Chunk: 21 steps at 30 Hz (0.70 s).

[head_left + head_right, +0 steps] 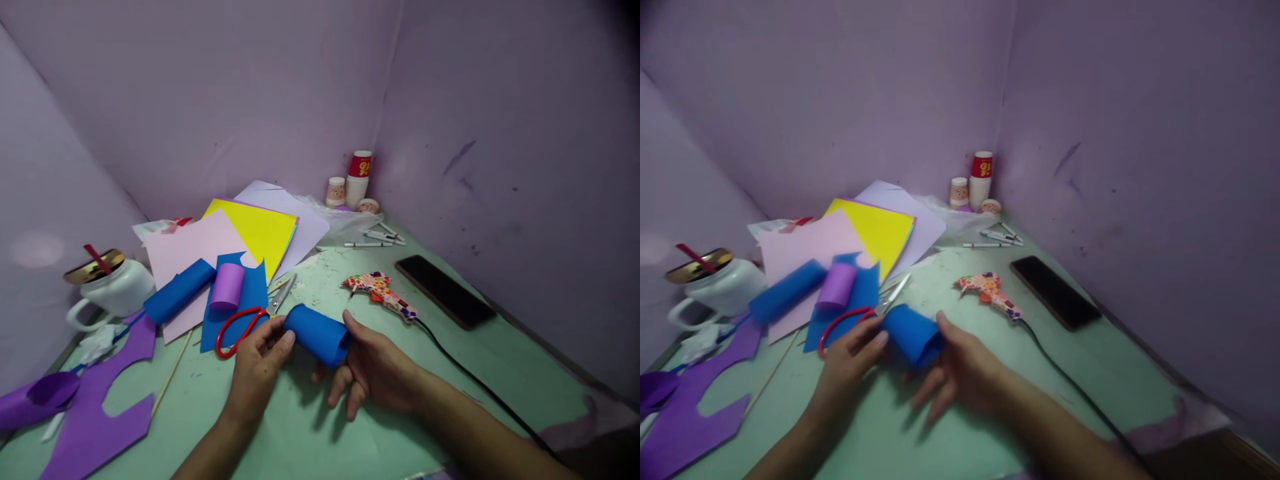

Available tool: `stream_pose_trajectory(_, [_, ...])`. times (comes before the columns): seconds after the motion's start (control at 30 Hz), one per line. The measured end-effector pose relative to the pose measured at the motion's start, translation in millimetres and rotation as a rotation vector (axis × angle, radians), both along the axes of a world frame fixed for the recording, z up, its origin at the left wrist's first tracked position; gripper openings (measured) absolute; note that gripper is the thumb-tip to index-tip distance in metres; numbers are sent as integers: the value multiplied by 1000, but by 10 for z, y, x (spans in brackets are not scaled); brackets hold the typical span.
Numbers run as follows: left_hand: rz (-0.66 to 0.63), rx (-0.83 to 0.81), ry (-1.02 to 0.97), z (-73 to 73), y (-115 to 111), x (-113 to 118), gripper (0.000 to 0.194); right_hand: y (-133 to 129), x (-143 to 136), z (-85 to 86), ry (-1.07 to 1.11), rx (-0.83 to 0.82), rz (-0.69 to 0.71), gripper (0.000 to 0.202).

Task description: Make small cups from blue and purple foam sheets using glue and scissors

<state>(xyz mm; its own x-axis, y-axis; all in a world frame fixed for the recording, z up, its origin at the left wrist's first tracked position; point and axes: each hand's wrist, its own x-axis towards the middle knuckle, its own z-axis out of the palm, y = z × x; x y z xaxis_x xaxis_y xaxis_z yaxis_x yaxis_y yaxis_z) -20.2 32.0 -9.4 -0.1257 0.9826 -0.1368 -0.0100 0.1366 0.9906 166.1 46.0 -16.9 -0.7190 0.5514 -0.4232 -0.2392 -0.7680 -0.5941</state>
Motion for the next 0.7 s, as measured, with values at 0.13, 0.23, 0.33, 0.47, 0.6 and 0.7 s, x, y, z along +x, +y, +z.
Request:
stream_pose_trajectory(0.13, [2,-52,-15,-16,4,20,41,-38,-2,0,-211,183,-125,75])
stream_pose_trajectory(0.23, [-14,-126,-55,-53,-1,44,45,-45,27,20,-436,415,-216,76])
stream_pose_trajectory(0.33, [-35,-221,-120,-58,-20,97,47,-45,65,42,-693,713,-301,71])
stream_pose_trajectory(0.47, [-75,-295,-165,-31,-70,173,48,-66,94,11,-846,1130,-533,52])
stream_pose_trajectory(0.6, [-146,-342,-190,-5,-116,208,50,-127,90,-36,-712,1333,-560,53])
stream_pose_trajectory(0.7, [-234,-330,-127,1,-129,211,55,-165,64,-28,-708,1413,-470,73])
